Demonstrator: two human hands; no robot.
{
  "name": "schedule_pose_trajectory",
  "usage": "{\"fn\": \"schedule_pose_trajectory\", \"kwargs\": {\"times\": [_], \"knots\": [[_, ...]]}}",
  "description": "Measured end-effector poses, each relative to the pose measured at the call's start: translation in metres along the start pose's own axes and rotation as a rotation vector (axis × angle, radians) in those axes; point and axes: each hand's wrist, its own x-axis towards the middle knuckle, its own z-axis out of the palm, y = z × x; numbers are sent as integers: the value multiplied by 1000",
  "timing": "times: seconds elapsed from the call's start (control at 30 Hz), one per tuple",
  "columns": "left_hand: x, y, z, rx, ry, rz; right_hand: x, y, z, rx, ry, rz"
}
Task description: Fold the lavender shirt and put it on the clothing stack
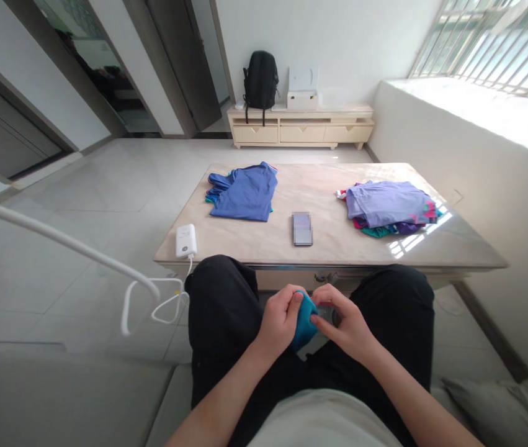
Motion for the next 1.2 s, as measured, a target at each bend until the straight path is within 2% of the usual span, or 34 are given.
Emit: {"fn": "schedule_pose_trajectory", "kwargs": {"times": [0.27, 0.43, 0.53, 0.63, 0.7, 0.77, 0.87, 0.97, 1.07, 1.2], "knots": [[-1, 4, -1, 52, -52, 87, -11, 7, 3, 28, -79, 131], [0, 2, -1, 6, -111, 77, -10, 22, 2, -83, -237, 221], [4, -3, -3, -10, -101, -1, 0, 37, -6, -185, -310, 314], [11, -7, -13, 4, -60, -51, 19, 55, -27, -253, -420, 394], [17, -10, -25, 20, -18, -69, 35, 69, -46, -304, -451, 409], [22, -16, -42, 28, 55, -98, 56, 85, -65, -354, -421, 411], [25, -34, -72, -64, 229, -177, 93, 110, -86, -362, -352, 415], [19, -61, -106, -357, 412, -311, 132, 136, -94, -303, -299, 409], [9, -83, -138, -750, 494, -475, 163, 159, -93, -222, -216, 405], [6, -92, -163, -1137, 606, -530, 182, 181, -87, -96, -139, 414]]}}
